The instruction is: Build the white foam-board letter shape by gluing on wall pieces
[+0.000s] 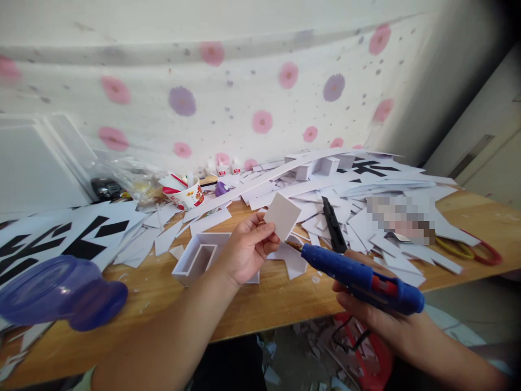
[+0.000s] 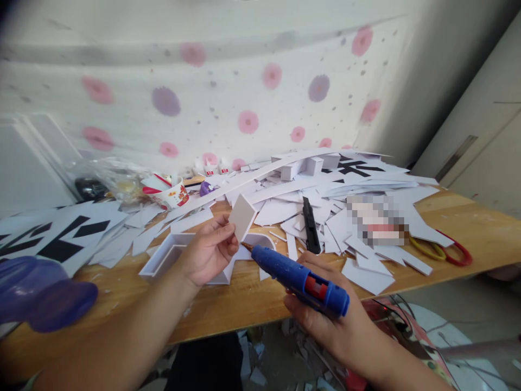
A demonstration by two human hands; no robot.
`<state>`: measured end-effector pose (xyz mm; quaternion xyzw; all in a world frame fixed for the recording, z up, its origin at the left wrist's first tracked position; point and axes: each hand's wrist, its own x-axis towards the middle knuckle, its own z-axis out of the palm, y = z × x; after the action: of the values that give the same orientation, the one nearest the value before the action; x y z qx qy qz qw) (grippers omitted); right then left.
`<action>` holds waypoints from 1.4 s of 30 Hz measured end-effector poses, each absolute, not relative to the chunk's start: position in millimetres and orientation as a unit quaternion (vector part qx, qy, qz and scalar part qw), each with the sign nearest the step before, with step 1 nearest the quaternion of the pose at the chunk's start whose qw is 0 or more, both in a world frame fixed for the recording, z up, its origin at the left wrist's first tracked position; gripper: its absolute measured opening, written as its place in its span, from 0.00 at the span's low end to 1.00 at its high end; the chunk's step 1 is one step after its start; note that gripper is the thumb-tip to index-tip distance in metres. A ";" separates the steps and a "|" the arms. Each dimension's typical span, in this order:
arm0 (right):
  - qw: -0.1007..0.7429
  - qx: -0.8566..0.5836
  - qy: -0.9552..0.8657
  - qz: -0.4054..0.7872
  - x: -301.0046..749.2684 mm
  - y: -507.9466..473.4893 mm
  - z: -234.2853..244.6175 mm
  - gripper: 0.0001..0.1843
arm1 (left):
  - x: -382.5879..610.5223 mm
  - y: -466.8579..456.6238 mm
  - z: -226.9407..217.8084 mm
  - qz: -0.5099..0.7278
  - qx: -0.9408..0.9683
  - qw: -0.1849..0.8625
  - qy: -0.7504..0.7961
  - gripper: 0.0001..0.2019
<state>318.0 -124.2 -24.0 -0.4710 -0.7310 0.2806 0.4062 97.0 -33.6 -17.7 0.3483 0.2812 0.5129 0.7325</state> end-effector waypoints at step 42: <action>0.469 -0.489 -0.705 0.208 338.4 -122.7 -25.6 0.02 | 92.4 -30.4 -24.3 0.473 0.404 0.740 0.255 0.14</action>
<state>338.4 -122.7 -25.6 -0.4893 -0.7053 0.2078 0.4690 92.4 -30.4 -24.3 0.4036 0.2546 0.4735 0.7403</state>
